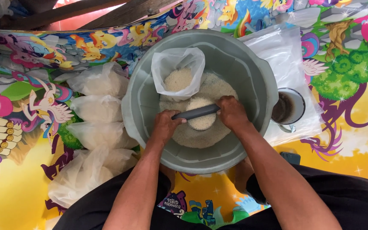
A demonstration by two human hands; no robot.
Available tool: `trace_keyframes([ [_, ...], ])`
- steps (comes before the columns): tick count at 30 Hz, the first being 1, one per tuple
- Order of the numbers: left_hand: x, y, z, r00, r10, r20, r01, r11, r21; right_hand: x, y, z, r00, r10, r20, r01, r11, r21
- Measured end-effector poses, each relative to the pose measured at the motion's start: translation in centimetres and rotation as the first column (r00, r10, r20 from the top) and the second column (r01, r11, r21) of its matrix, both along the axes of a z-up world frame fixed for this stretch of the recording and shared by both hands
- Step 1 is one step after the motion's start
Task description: Scooping rice from a large basin into individual plastic bags using a metal cup.
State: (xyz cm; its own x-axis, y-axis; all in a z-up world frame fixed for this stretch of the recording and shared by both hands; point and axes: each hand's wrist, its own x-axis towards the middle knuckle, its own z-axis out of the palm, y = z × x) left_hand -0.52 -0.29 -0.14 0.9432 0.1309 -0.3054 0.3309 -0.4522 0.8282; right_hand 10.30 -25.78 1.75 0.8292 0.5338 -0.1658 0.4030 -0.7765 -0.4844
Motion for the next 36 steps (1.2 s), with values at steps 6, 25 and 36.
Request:
trace_keyframes([
  [6,-0.2,-0.6,0.9,0.996,0.076,-0.051,-0.078,0.996,-0.034,1.2,0.9,0.3,0.998,0.048,0.027,-0.046,0.996,-0.078],
  [25,-1.3,-1.6,0.9,0.966,0.18,-0.186,-0.21,0.965,-0.155,4.6,2.5,-4.1,0.979,0.172,0.111,-0.18,0.982,0.065],
  [36,-1.2,-0.7,-1.6,0.943,0.163,-0.29,-0.204,0.972,-0.116,4.1,4.0,-3.4,0.987,0.135,0.09,-0.157,0.933,0.325],
])
